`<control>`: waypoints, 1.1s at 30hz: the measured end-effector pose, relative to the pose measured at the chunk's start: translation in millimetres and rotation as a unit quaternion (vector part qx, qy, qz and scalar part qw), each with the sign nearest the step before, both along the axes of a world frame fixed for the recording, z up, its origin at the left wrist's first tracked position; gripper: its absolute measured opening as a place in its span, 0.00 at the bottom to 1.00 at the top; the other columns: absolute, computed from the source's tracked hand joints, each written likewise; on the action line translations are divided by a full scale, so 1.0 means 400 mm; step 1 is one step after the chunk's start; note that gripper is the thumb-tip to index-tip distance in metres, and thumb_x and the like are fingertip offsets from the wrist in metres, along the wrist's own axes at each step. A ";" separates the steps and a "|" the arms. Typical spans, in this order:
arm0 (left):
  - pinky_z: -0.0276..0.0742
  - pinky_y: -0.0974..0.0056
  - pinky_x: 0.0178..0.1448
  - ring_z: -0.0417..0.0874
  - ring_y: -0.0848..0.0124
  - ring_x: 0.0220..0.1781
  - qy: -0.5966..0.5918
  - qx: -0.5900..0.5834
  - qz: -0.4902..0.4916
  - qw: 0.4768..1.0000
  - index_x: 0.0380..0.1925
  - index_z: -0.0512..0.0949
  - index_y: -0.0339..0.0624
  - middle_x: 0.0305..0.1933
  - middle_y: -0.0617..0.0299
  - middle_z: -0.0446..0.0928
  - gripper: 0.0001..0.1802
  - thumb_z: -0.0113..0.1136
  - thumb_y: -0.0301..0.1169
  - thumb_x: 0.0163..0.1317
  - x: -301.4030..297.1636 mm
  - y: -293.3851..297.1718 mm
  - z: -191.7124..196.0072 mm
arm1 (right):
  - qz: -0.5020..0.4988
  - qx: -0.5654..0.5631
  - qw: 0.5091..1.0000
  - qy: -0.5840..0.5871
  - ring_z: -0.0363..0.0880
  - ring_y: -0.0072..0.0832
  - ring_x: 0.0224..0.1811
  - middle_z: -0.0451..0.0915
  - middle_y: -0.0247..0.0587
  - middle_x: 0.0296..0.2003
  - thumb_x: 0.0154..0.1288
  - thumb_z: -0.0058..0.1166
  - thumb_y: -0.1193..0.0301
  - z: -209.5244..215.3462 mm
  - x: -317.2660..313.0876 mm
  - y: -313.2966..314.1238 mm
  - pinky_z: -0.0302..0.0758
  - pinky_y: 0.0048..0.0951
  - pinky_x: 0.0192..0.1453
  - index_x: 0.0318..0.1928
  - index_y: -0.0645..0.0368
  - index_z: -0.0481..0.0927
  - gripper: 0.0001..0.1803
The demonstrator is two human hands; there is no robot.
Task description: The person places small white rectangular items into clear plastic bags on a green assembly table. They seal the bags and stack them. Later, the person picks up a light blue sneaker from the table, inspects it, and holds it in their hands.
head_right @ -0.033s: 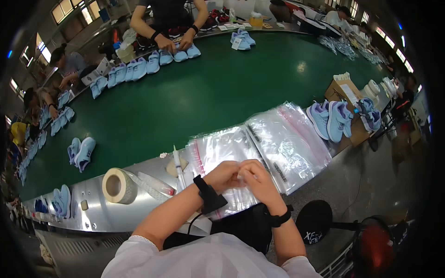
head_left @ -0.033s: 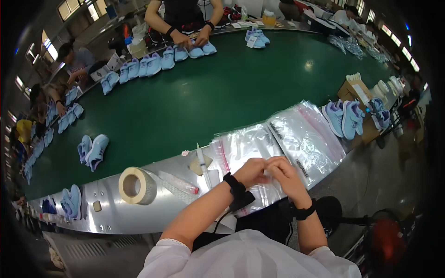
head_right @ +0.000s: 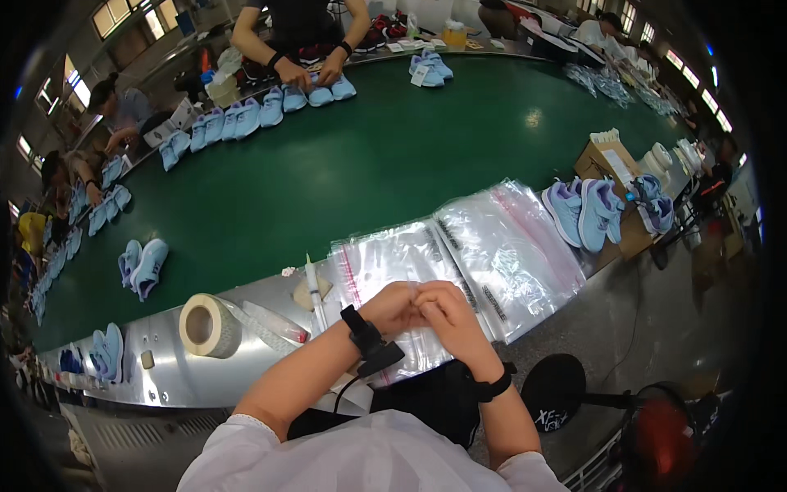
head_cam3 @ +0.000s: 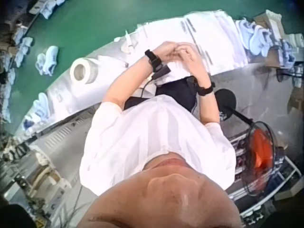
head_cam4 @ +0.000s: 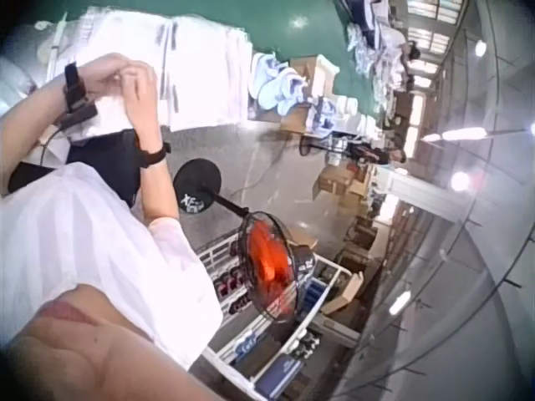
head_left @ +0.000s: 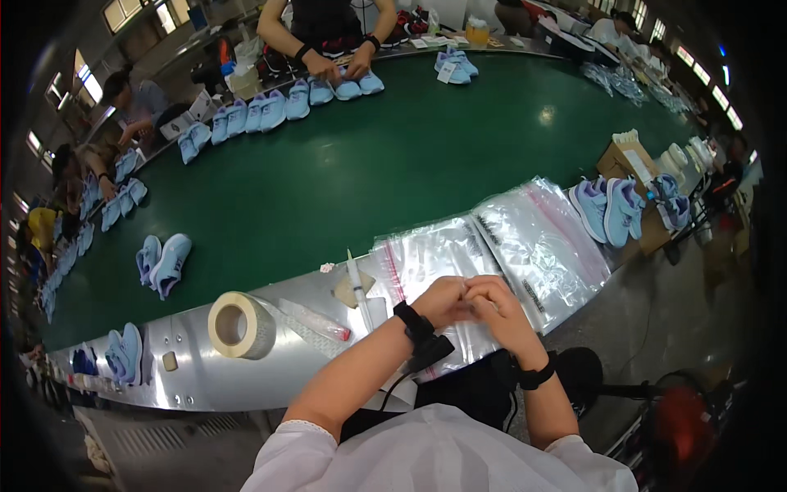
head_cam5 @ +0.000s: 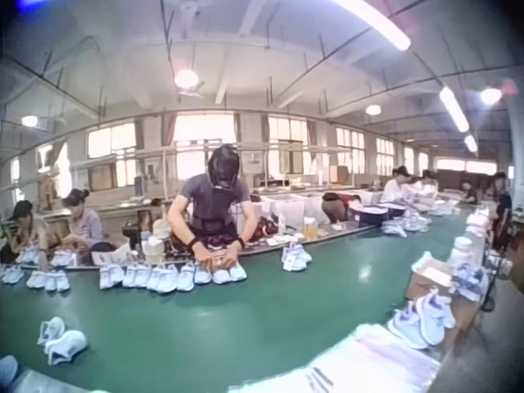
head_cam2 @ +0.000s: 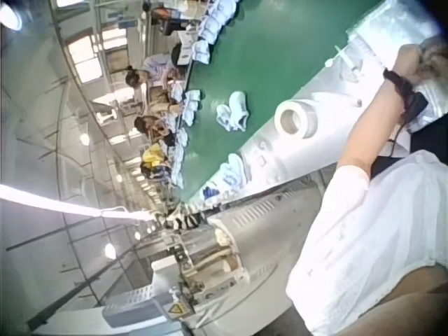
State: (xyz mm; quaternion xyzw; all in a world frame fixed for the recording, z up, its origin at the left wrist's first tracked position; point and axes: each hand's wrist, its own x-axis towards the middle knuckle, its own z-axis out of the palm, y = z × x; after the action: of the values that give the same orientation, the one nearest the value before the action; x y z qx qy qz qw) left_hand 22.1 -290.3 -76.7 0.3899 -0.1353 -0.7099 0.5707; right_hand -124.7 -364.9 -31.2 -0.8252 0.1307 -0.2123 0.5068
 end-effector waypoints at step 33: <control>0.71 0.62 0.59 0.75 0.64 0.58 -0.184 -0.016 0.190 0.964 0.61 0.64 0.37 0.58 0.54 0.72 0.23 0.43 0.38 0.71 0.073 0.579 0.314 | -0.533 0.074 0.843 0.007 0.67 0.13 0.26 0.76 0.26 0.30 0.69 0.49 0.59 -0.230 -0.472 -0.354 0.59 0.17 0.25 0.44 0.56 0.78 0.15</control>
State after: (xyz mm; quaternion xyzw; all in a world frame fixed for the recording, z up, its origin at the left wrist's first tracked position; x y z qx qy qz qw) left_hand 51.4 -58.7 48.8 0.5230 -0.1730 -0.5023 0.6665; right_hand -313.4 -506.3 -123.1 -0.5898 0.5696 -0.4337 0.3737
